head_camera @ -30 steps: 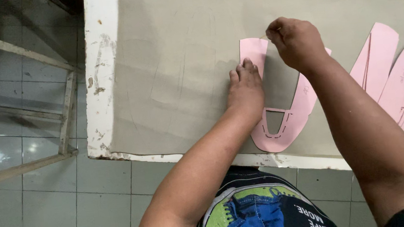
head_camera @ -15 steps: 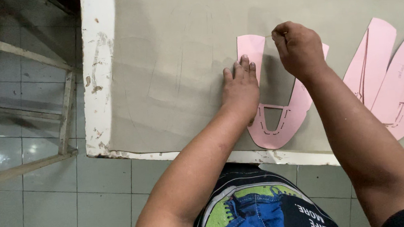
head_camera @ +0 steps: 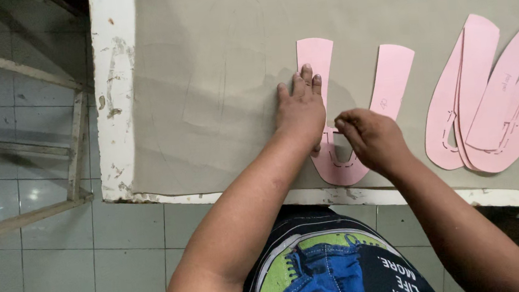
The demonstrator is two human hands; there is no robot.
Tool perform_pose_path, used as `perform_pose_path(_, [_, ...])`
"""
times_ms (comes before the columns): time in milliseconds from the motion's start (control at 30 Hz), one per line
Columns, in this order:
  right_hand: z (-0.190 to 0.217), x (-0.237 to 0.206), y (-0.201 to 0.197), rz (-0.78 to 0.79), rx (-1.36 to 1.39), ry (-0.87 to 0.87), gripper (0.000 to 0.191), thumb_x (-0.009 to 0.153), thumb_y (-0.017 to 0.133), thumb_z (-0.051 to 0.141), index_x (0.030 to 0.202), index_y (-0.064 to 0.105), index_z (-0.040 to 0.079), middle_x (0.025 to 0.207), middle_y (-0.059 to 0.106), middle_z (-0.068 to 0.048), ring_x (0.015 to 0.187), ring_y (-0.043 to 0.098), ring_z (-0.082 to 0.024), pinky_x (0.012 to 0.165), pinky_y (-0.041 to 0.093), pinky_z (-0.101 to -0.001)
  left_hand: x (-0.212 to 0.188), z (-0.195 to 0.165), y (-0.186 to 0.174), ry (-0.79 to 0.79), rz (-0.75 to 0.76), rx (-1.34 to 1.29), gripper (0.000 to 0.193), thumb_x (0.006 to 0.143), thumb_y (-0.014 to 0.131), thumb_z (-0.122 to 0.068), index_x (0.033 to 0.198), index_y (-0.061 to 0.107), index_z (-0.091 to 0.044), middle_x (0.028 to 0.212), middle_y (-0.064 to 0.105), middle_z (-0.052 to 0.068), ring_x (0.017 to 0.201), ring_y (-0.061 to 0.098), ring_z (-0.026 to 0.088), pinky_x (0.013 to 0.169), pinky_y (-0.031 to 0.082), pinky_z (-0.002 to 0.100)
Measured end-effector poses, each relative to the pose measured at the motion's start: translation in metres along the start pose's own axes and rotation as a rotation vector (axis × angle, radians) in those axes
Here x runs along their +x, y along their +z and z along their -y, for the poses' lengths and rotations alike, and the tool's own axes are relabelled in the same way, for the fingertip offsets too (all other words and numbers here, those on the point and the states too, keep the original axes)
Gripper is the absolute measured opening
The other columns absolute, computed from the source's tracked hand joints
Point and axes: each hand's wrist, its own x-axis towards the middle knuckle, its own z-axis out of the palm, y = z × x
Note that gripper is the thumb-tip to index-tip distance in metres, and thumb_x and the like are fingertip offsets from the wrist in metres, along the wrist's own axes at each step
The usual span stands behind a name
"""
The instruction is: The person works at a large table covered with pink shoe pattern pieces, laying each piece flat and using a small pointed tool to punch or mark along the dashed guide lines on the pieces. They work through several pattern pieces one at a time, then pick up a small handheld device and walk away from the table.
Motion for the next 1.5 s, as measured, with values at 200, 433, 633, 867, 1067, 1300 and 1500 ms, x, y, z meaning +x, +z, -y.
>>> perform_pose_path(200, [-0.005,0.007,0.002,0.005,0.086,0.02,0.021,0.101,0.064,0.023,0.109,0.072,0.005,0.096,0.077,-0.013,0.087,0.077,-0.025,0.076,0.059,-0.0369,0.002,-0.003,-0.002,-0.01,-0.005,0.032,0.15,0.05,0.103,-0.04,0.159,0.012,0.008,0.168,0.005,0.029,0.155,0.016,0.039,0.119,0.025,0.057])
perform_pose_path(433, [-0.008,-0.005,0.002,0.052,0.086,0.099,0.021,0.101,0.064,0.023,0.109,0.073,0.005,0.093,0.078,-0.012,0.085,0.076,-0.024,0.075,0.058,-0.0363,0.003,-0.004,-0.001,-0.004,-0.019,0.054,0.146,0.053,0.102,-0.039,0.157,0.012,0.012,0.166,0.006,0.033,0.153,0.017,0.042,0.117,0.026,0.057])
perform_pose_path(633, [-0.017,-0.02,-0.008,-0.003,0.141,0.096,0.019,0.1,0.065,0.018,0.111,0.072,0.004,0.095,0.078,-0.012,0.083,0.076,-0.024,0.073,0.058,-0.0338,0.003,-0.005,-0.001,0.001,-0.01,0.098,0.145,0.056,0.101,-0.039,0.156,0.011,0.015,0.165,0.006,0.037,0.152,0.018,0.045,0.117,0.026,0.058])
perform_pose_path(867, [-0.02,-0.024,0.003,-0.076,0.195,0.065,0.019,0.103,0.064,0.016,0.111,0.069,0.0,0.097,0.077,-0.013,0.09,0.077,-0.021,0.077,0.059,-0.0316,0.002,-0.004,-0.003,0.0,0.021,0.076,0.146,0.055,0.101,-0.039,0.156,0.01,0.014,0.166,0.004,0.035,0.153,0.017,0.043,0.118,0.026,0.057])
perform_pose_path(1067, [-0.018,-0.033,0.007,-0.091,0.204,-0.021,0.017,0.1,0.065,0.015,0.11,0.07,0.002,0.098,0.077,-0.012,0.087,0.077,-0.023,0.076,0.059,-0.0327,0.0,-0.004,-0.006,0.003,0.029,0.055,0.146,0.056,0.101,-0.037,0.158,0.008,0.013,0.166,0.002,0.036,0.154,0.014,0.044,0.12,0.022,0.057])
perform_pose_path(1300, [-0.016,-0.071,0.006,0.009,0.02,-0.087,0.014,0.096,0.068,0.017,0.104,0.073,0.006,0.094,0.075,-0.011,0.082,0.073,-0.03,0.073,0.058,-0.0383,0.0,-0.004,-0.008,0.0,0.049,0.034,0.145,0.06,0.099,-0.036,0.157,0.003,0.015,0.166,-0.002,0.036,0.155,0.01,0.045,0.121,0.019,0.059])
perform_pose_path(1500, [-0.019,-0.066,-0.008,0.025,-0.154,-0.075,0.015,0.095,0.069,0.018,0.101,0.073,0.005,0.095,0.075,-0.013,0.081,0.072,-0.034,0.071,0.057,-0.0422,0.001,-0.006,-0.012,-0.01,0.11,0.073,0.147,0.06,0.099,-0.037,0.157,0.002,0.015,0.166,-0.003,0.036,0.155,0.009,0.044,0.121,0.019,0.058])
